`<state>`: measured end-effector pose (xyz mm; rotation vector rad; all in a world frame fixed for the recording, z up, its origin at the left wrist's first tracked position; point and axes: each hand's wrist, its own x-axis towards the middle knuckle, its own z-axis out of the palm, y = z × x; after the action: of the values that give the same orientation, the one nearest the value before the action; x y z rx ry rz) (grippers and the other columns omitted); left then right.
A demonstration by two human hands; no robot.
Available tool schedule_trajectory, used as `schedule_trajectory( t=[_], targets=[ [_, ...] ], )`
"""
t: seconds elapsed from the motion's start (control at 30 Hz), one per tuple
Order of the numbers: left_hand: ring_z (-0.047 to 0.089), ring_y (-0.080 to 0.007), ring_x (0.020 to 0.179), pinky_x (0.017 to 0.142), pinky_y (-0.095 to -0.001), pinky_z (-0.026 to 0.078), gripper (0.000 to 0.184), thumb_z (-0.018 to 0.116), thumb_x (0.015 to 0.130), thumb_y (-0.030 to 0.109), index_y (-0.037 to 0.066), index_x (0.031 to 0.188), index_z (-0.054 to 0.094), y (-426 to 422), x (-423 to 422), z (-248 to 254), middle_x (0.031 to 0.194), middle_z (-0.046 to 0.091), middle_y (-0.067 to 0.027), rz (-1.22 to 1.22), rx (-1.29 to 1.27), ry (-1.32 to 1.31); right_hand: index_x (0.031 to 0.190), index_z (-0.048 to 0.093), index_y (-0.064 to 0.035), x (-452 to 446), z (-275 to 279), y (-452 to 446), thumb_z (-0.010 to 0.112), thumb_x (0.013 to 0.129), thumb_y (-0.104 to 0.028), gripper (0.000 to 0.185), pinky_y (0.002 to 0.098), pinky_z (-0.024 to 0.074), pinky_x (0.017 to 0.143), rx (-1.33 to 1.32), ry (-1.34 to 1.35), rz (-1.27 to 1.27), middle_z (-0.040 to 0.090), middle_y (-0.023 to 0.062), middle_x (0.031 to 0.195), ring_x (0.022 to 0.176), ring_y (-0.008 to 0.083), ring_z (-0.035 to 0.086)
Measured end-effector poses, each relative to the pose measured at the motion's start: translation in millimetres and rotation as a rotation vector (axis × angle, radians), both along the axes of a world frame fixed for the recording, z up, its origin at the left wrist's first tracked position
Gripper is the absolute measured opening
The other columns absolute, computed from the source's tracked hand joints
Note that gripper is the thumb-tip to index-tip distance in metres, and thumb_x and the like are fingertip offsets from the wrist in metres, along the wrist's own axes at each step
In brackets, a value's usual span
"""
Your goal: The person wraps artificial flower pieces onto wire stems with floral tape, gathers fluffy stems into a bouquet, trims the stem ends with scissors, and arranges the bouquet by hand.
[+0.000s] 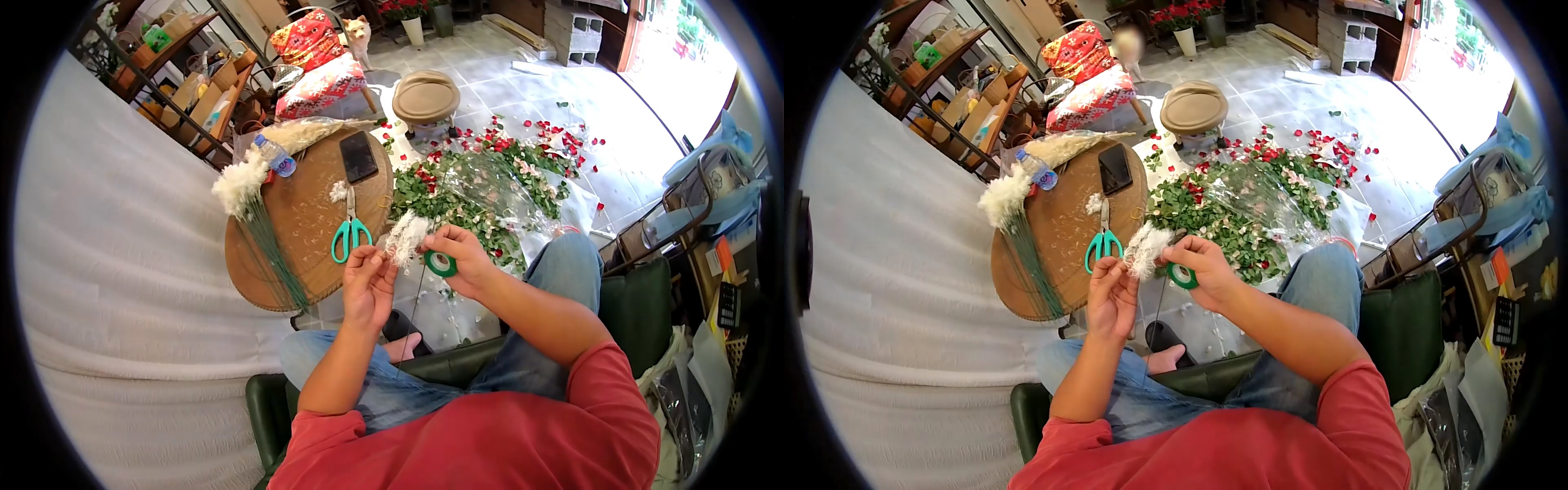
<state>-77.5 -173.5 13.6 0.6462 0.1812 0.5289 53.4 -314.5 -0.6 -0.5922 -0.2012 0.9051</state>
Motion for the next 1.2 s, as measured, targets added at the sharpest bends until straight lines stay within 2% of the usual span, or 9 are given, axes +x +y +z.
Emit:
schedule_trajectory(
  t=[0.13, 0.33, 0.4, 0.5, 0.6, 0.83, 1.0, 1.13, 1.2],
  targets=[
    [0.067, -0.0187, 0.1, 0.085, -0.0318, 0.059, 0.014, 0.057, 0.092, -0.001, 0.006, 0.105, 0.058, -3, -1, 2, 0.104, 0.067, -0.0098, 0.004, 0.037, 0.042, 0.081, 0.06, -0.0066, 9, 3, -5, 0.07, 0.087, -0.005, 0.011, 0.0313, 0.0521, 0.077, 0.067, -0.004, 0.002, 0.069, 0.0093, 0.088, 0.084, 0.0179, 0.067],
    [0.066, -0.0158, 0.086, 0.079, -0.0301, 0.057, 0.013, 0.061, 0.09, -0.001, 0.003, 0.103, 0.061, -7, 1, -5, 0.101, 0.067, -0.0072, 0.095, 0.198, 0.128, 0.083, 0.06, -0.0052, 11, 11, -10, 0.07, 0.086, -0.004, 0.011, 0.0326, 0.0534, 0.076, 0.072, -0.011, -0.015, 0.068, 0.0096, 0.087, 0.083, 0.0174, 0.066],
    [0.064, -0.0137, 0.082, 0.075, -0.0281, 0.054, 0.014, 0.064, 0.089, 0.0, 0.0, 0.103, 0.063, -7, 0, -10, 0.098, 0.066, -0.0061, 0.255, 0.709, 0.285, 0.083, 0.06, -0.0049, 11, 11, -11, 0.071, 0.085, -0.003, 0.011, 0.0329, 0.0533, 0.076, 0.058, -0.048, -0.02, 0.068, 0.009, 0.087, 0.084, 0.0172, 0.066],
    [0.06, -0.01, 0.084, 0.076, -0.0249, 0.051, 0.013, 0.067, 0.089, 0.0, -0.003, 0.101, 0.065, -7, -2, -9, 0.094, 0.063, -0.0039, 0.224, 0.894, 0.279, 0.084, 0.06, -0.0043, 12, 10, -12, 0.072, 0.085, -0.003, 0.011, 0.0325, 0.0529, 0.078, 0.051, -0.092, -0.026, 0.068, 0.0086, 0.087, 0.083, 0.0165, 0.066],
    [0.06, -0.01, 0.084, 0.076, -0.0241, 0.05, 0.012, 0.068, 0.088, 0.0, -0.003, 0.1, 0.065, -12, -3, -4, 0.096, 0.063, -0.0045, 0.172, 0.777, 0.296, 0.084, 0.061, -0.0038, 13, 9, -12, 0.072, 0.084, -0.003, 0.011, 0.0317, 0.0523, 0.08, 0.038, -0.117, -0.016, 0.068, 0.0081, 0.088, 0.087, 0.0181, 0.067],
    [0.062, -0.0129, 0.085, 0.079, -0.0268, 0.05, 0.013, 0.065, 0.088, -0.003, -0.003, 0.101, 0.063, -6, -2, -13, 0.096, 0.064, -0.0065, 0.321, 0.82, 0.227, 0.082, 0.06, -0.0038, 7, 11, -12, 0.071, 0.085, -0.002, 0.012, 0.0357, 0.0516, 0.086, -0.045, -0.184, 0.033, 0.067, 0.0085, 0.086, 0.097, 0.025, 0.069],
    [0.06, -0.0138, 0.087, 0.079, -0.0259, 0.048, 0.012, 0.068, 0.085, -0.005, -0.004, 0.097, 0.065, -8, -2, -11, 0.096, 0.063, -0.0084, 0.446, 1.127, 0.267, 0.081, 0.059, -0.0038, 5, 11, -10, 0.07, 0.085, -0.002, 0.012, 0.039, 0.0527, 0.088, 0.106, -0.148, 0.079, 0.066, 0.0104, 0.083, 0.085, 0.0218, 0.068],
    [0.059, -0.0152, 0.086, 0.079, -0.0265, 0.047, 0.01, 0.068, 0.085, -0.005, -0.004, 0.094, 0.065, -12, -2, 0, 0.094, 0.064, -0.0095, 0.468, 1.224, 0.278, 0.08, 0.059, -0.0039, 5, 12, -11, 0.07, 0.085, -0.002, 0.012, 0.0399, 0.0533, 0.087, 0.108, -0.147, 0.072, 0.066, 0.0109, 0.081, 0.081, 0.0205, 0.067],
    [0.061, -0.0183, 0.086, 0.079, -0.0289, 0.049, 0.01, 0.068, 0.084, -0.005, -0.004, 0.093, 0.065, -10, -3, 2, 0.092, 0.065, -0.011, 0.571, 1.379, 0.298, 0.08, 0.059, -0.0038, 8, 15, -14, 0.069, 0.085, 0.0, 0.012, 0.0402, 0.0531, 0.087, -0.028, -0.176, 0.068, 0.067, 0.0114, 0.08, 0.084, 0.0224, 0.068]
  ],
)
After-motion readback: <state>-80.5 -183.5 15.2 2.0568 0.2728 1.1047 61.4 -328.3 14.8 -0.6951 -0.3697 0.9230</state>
